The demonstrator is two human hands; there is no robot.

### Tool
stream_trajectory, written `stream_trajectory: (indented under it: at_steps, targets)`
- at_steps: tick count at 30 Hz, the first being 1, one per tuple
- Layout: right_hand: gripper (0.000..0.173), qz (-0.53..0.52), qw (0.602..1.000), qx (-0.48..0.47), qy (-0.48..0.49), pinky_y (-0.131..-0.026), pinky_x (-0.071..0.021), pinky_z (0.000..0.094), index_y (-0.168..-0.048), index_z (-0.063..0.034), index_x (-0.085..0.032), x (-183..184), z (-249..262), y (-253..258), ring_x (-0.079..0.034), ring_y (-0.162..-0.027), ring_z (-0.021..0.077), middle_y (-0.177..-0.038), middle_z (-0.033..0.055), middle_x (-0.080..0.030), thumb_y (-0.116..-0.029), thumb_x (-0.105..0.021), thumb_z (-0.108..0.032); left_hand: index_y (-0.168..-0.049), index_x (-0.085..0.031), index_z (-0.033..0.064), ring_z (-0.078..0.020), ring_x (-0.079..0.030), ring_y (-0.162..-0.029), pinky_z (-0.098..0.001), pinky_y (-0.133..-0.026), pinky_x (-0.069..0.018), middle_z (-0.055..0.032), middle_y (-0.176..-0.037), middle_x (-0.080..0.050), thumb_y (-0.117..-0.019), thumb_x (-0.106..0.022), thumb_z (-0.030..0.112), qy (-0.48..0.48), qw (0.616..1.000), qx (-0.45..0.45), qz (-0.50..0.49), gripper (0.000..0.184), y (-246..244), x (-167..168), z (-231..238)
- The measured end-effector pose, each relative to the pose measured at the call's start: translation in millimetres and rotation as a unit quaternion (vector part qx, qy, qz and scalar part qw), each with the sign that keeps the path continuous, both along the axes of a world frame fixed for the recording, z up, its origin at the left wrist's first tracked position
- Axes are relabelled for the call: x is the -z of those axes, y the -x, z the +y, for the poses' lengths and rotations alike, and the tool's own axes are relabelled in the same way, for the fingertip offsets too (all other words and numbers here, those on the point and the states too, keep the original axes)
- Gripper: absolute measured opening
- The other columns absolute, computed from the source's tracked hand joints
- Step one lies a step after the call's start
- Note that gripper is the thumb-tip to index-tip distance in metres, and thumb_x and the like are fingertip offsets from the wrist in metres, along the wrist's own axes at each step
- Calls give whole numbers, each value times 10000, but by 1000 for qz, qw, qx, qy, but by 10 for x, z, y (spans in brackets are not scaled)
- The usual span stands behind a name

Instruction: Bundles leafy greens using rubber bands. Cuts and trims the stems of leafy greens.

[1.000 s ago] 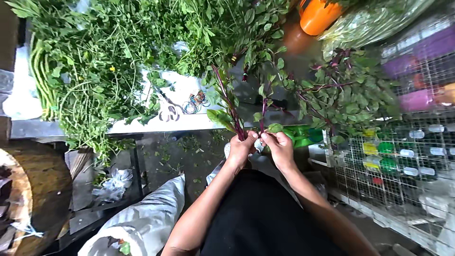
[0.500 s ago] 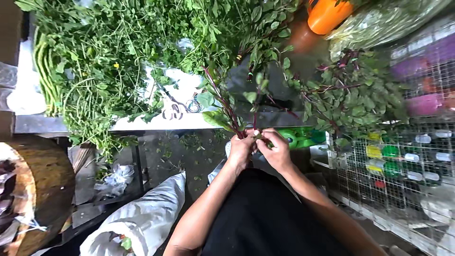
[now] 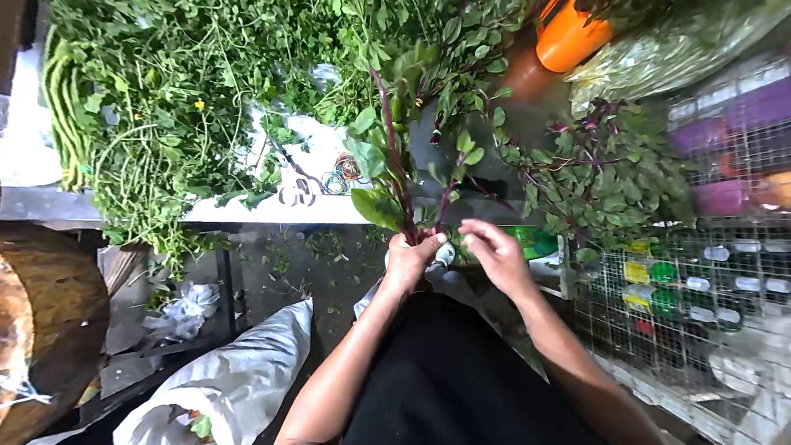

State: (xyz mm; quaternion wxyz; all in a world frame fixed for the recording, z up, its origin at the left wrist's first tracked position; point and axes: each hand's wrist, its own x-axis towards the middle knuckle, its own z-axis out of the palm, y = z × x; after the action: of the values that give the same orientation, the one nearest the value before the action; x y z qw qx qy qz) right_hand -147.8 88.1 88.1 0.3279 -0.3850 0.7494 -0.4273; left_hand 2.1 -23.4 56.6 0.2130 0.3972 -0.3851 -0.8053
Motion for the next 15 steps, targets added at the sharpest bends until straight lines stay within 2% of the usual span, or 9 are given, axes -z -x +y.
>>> stream_trajectory:
  at_steps: [2,5,11,15]
  targets:
    - [280,-53,996,24,64,-712,-618,278,-1219,30,-655,-133,-176,8,-698,-786,107,-993,60,-722,-983,-628,-117,-868,-689,31,-72,-549,-518,-245,-523,-500,-1,-658,-637,-859,-767,63,20,1000,16,-17,84,-8,36,35]
    - [186,-109,990,60,69,-608,-605,261,-1132,0,-682,-225,-373,-24,-681,-655,111,-866,45,-732,-959,-666,-67,-873,-696,37,-64,-544,-519,-237,-521,-491,6,-665,-641,-858,-777,74,22,999,23,-8,91,-15,58,83]
    - [151,-102,993,46,30,-570,-594,252,-1072,-29,-676,-261,-419,-53,-666,-608,104,-793,29,-705,-926,-691,-61,-905,-697,35,-56,-530,-524,-225,-510,-469,8,-695,-645,-897,-739,70,13,999,39,12,56,-45,58,120]
    - [82,-110,992,54,23,-542,-604,284,-977,-25,-636,-288,-429,-22,-663,-568,132,-732,39,-676,-913,-677,-57,-906,-696,46,-53,-523,-517,-228,-513,-472,21,-677,-630,-911,-731,94,25,998,53,14,59,-64,75,131]
